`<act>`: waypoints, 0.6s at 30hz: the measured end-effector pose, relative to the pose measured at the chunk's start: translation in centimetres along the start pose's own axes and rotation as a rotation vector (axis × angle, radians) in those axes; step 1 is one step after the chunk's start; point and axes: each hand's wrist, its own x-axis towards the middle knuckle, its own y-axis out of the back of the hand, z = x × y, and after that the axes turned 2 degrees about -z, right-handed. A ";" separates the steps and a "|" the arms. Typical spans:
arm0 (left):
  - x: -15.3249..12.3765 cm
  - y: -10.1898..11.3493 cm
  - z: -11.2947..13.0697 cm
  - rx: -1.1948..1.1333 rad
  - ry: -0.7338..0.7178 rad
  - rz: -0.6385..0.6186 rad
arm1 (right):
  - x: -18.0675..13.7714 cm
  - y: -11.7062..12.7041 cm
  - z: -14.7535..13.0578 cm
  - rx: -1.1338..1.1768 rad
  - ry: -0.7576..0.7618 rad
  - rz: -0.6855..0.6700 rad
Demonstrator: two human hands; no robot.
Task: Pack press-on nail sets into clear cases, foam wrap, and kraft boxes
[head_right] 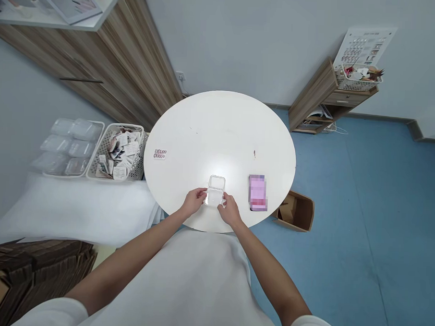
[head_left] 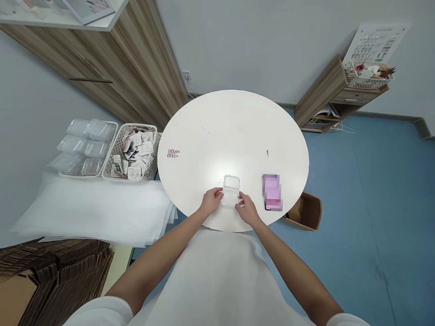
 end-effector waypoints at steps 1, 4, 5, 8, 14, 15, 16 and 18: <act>0.1 -0.1 0.0 0.007 0.000 0.005 | 0.1 0.0 0.1 0.003 -0.005 -0.001; 0.4 -0.3 0.0 0.030 0.005 0.014 | 0.5 0.0 0.3 0.010 -0.019 0.000; 0.5 -0.4 0.0 0.036 0.008 0.013 | 0.6 0.0 0.4 0.012 -0.020 0.002; 0.8 -0.7 0.0 0.051 0.013 0.007 | 1.1 0.0 0.6 0.027 -0.026 0.027; 1.4 -1.4 -0.3 0.139 0.034 0.058 | 2.3 0.0 1.4 0.069 -0.041 0.027; 1.4 -1.5 -0.5 0.156 0.035 0.050 | 2.4 0.0 1.5 0.066 -0.033 0.018; 1.4 -1.6 -0.6 0.172 0.034 0.040 | 2.5 0.0 1.7 0.062 -0.026 0.012; 1.4 -1.7 -0.9 0.207 0.026 0.024 | 2.5 -0.1 1.9 0.058 -0.018 0.006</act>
